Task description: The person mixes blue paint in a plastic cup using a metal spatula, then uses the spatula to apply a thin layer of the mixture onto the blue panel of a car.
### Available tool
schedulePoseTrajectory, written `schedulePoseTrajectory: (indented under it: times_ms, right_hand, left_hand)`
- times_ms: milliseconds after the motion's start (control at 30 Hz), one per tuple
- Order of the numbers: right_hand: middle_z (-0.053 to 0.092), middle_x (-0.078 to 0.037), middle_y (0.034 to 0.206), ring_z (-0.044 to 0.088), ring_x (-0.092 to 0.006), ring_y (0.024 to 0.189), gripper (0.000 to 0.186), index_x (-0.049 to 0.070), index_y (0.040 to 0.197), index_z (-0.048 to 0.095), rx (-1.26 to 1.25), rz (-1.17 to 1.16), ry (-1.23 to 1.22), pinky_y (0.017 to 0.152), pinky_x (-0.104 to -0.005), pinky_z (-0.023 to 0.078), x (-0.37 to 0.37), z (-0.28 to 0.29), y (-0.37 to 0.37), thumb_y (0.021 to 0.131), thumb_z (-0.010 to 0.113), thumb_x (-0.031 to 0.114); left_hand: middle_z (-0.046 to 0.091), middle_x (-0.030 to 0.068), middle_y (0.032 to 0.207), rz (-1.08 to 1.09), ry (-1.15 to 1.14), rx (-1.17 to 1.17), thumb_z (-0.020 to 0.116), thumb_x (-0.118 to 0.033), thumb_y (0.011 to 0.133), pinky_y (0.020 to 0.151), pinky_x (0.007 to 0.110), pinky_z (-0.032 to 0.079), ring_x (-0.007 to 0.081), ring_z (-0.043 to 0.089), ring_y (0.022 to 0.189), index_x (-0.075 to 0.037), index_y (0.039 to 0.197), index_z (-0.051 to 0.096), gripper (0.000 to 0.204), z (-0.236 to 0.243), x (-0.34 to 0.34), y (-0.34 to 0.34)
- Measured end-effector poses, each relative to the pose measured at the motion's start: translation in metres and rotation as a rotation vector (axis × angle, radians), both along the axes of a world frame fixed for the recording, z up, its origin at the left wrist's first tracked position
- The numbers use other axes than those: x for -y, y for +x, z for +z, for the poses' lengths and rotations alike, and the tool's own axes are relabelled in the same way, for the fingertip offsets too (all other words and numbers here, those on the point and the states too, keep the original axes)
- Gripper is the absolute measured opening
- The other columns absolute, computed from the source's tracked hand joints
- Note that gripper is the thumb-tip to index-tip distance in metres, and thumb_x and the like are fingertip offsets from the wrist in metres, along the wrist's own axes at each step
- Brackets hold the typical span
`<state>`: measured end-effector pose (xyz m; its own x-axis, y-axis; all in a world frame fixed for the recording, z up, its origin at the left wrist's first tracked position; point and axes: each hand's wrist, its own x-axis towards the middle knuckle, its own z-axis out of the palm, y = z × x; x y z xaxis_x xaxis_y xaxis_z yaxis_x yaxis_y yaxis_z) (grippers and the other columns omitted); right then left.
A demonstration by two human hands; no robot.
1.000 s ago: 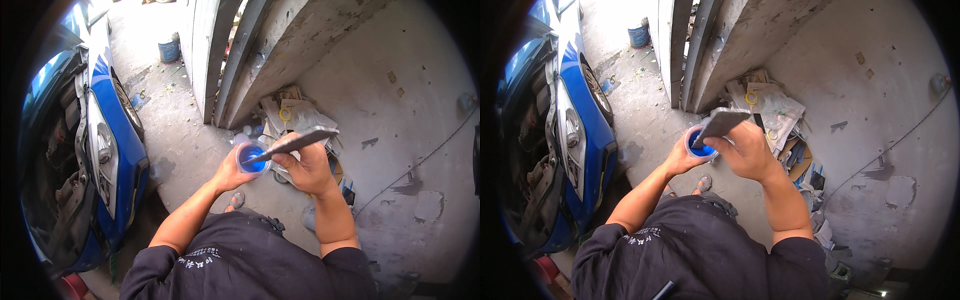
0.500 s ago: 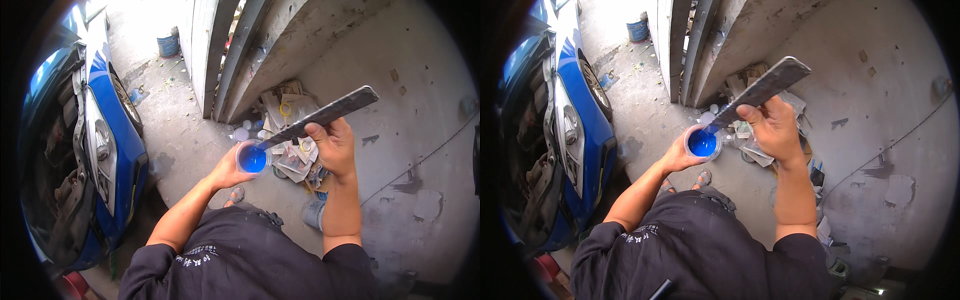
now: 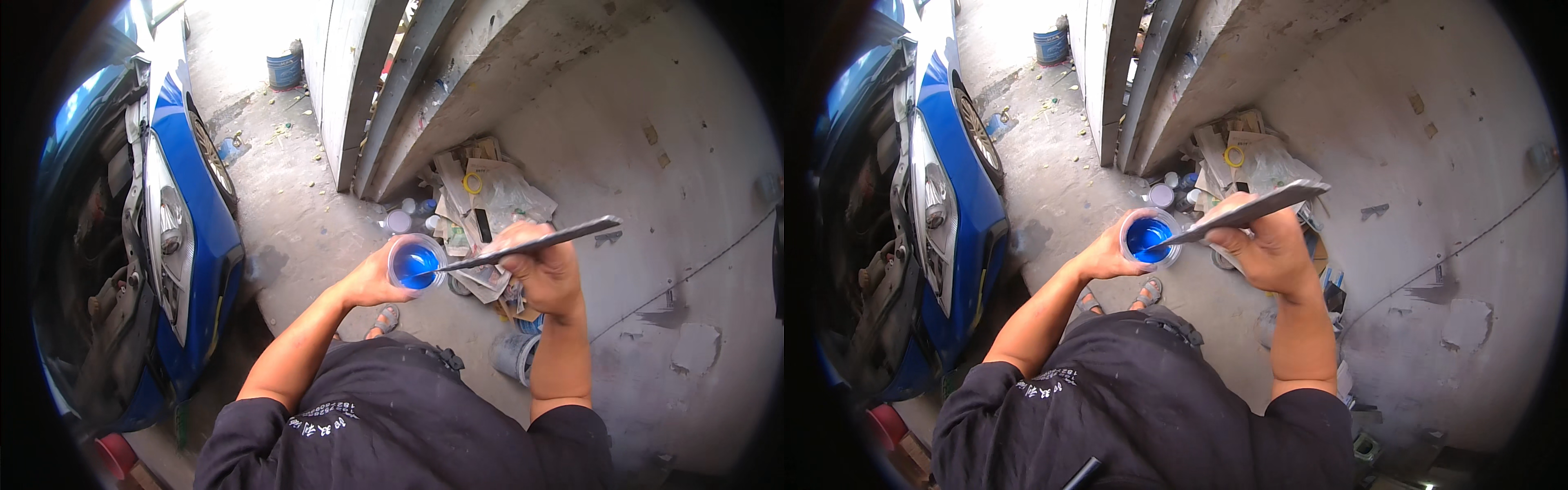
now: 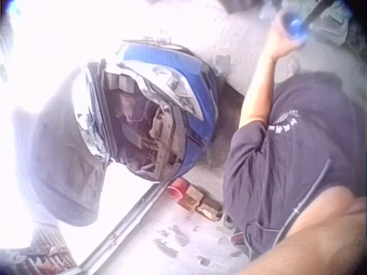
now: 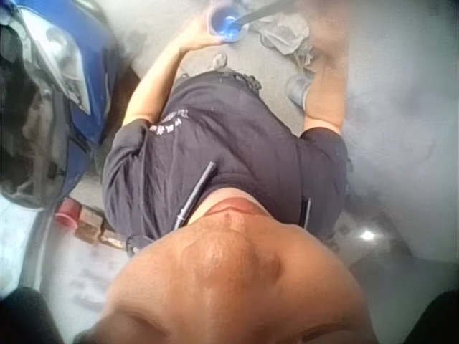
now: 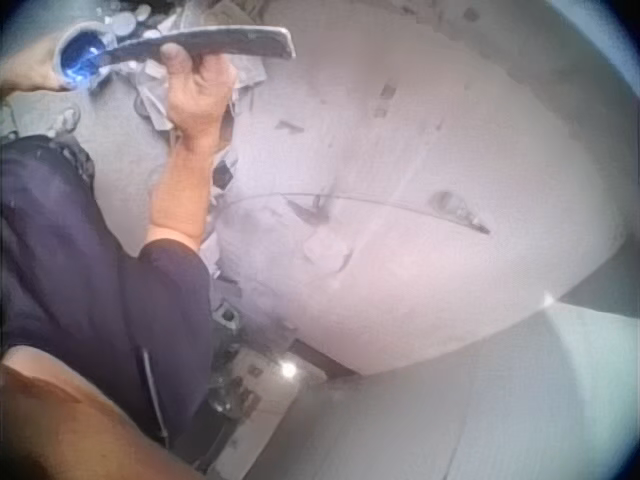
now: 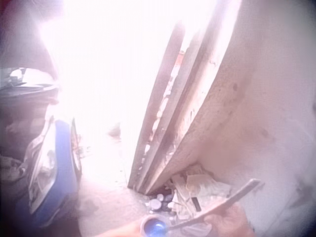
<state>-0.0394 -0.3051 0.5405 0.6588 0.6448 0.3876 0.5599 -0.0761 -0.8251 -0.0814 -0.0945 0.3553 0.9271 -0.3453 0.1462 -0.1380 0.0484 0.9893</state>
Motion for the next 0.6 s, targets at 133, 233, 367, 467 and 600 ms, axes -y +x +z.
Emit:
schedulePoseTrajectory:
  times_ms: [133, 233, 367, 467, 600]
  right_hand:
    - [0.066, -0.007, 0.084, 0.061, -0.0117, 0.073, 0.013, 0.0, 0.094, 0.06, -0.156, -0.289, -0.103, 0.067, -0.0261, 0.049, -0.011, 0.005, 0.01, 0.09, 0.067, 0.01]
    - [0.067, -0.008, 0.081, 0.063, -0.0189, 0.073, 0.013, 0.0, 0.094, 0.063, 0.145, 0.048, -0.183, 0.067, -0.0312, 0.05, -0.018, 0.0, 0.003, 0.086, 0.071, 0.008]
    - [0.066, -0.009, 0.083, 0.063, -0.0143, 0.077, 0.019, -0.001, 0.1, 0.06, -0.223, -0.124, -0.005, 0.071, -0.0287, 0.051, 0.01, 0.011, 0.008, 0.09, 0.068, 0.013]
    - [0.066, -0.008, 0.083, 0.063, -0.0147, 0.078, 0.012, -0.001, 0.095, 0.062, -0.012, -0.088, -0.23, 0.068, -0.0289, 0.05, -0.019, 0.005, 0.004, 0.088, 0.068, 0.005]
    - [0.067, -0.009, 0.085, 0.065, -0.0184, 0.079, 0.013, 0.0, 0.097, 0.062, 0.031, 0.071, -0.054, 0.069, -0.0317, 0.051, 0.006, 0.0, 0.002, 0.089, 0.067, 0.007]
  left_hand:
    - [0.052, 0.0124, 0.128, 0.028, 0.024, -0.002, 0.082, -0.019, 0.062, 0.102, 0.038, 0.041, 0.0246, 0.052, 0.121, -0.004, 0.133, 0.045, 0.081, 0.0, 0.009, 0.0]
    - [0.051, 0.0103, 0.132, -0.005, 0.032, -0.055, 0.084, -0.017, 0.062, 0.105, 0.037, 0.039, 0.0232, 0.048, 0.126, -0.006, 0.138, 0.041, 0.089, 0.0, 0.008, -0.003]
    - [0.052, 0.0096, 0.13, 0.037, -0.076, -0.017, 0.086, -0.018, 0.061, 0.105, 0.037, 0.039, 0.0211, 0.05, 0.124, -0.006, 0.139, 0.04, 0.091, -0.02, 0.014, -0.008]
    - [0.052, 0.0113, 0.131, 0.053, -0.029, -0.054, 0.082, -0.017, 0.064, 0.103, 0.037, 0.041, 0.0224, 0.051, 0.123, -0.006, 0.136, 0.042, 0.084, -0.008, 0.021, -0.009]
    - [0.05, 0.0112, 0.132, 0.08, -0.083, 0.009, 0.087, -0.018, 0.06, 0.106, 0.037, 0.038, 0.0222, 0.048, 0.125, -0.005, 0.138, 0.04, 0.092, -0.025, 0.017, -0.012]
